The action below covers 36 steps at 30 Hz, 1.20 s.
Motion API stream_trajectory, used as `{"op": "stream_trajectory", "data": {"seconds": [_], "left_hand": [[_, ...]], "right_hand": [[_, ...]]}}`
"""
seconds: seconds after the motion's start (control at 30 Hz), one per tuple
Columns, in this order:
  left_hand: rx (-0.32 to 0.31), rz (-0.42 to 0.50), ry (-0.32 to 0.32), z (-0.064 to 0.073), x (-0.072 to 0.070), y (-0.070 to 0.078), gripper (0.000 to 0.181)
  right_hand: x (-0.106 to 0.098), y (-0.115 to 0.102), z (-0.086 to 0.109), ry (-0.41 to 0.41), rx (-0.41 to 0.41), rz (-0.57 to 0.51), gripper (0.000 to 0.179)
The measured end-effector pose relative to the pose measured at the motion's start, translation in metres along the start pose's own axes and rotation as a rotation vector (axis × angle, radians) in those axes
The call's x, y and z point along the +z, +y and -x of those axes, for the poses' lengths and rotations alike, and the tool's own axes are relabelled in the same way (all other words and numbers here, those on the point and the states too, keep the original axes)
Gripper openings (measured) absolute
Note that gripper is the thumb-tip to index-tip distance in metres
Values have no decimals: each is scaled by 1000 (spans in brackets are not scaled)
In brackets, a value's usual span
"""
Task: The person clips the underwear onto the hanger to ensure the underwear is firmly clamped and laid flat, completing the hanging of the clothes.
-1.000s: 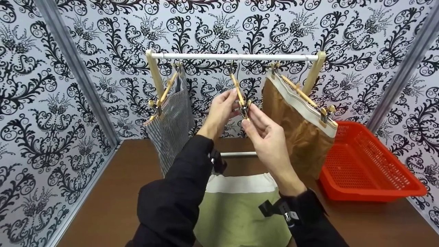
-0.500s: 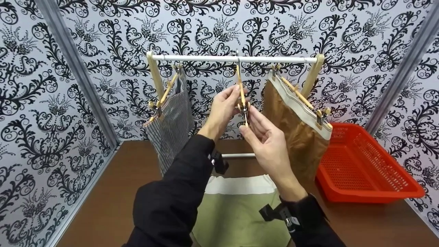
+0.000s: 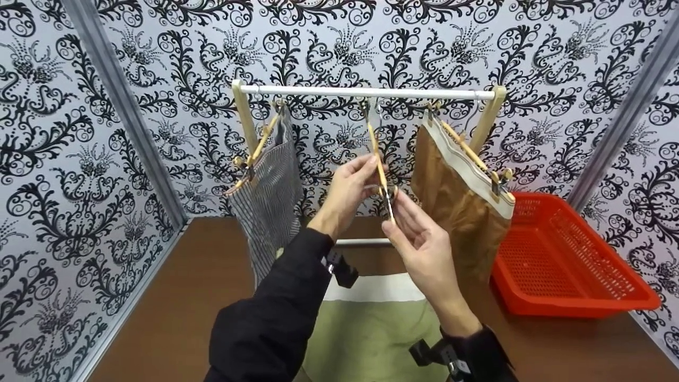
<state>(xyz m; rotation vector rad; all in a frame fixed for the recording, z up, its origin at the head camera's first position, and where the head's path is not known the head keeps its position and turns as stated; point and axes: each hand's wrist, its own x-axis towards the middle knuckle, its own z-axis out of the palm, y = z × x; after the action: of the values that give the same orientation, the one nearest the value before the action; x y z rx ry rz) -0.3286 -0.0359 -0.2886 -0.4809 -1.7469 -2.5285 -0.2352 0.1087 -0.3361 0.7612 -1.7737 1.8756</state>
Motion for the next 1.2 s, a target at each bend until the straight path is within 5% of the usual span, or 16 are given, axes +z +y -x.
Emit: {"op": "stream_trajectory", "data": {"seconds": [0.2,0.37,0.53,0.7,0.87,1.03,1.2], "left_hand": [[-38,40,69,7,-8,-20,27],[-32,4,113,20,-11,-41,24],[-25,-26,114,31,-13,-61,23],[-65,-59,92,39,-22,-78,17],[-179,-201,85,45,-46,-93,41],[-300,-209,266,58,-86,-112,72],[-312,-174,383,66,-118,-122,86]], "right_hand": [[-8,22,14,25,58,20,52],[-21,40,20,171,131,87,44],[-29,53,24,241,183,157,34],[-37,67,28,245,261,77,29],[-55,85,28,249,337,138,28],[-73,104,31,215,412,149,31],[-87,121,33,167,515,64,33]]}}
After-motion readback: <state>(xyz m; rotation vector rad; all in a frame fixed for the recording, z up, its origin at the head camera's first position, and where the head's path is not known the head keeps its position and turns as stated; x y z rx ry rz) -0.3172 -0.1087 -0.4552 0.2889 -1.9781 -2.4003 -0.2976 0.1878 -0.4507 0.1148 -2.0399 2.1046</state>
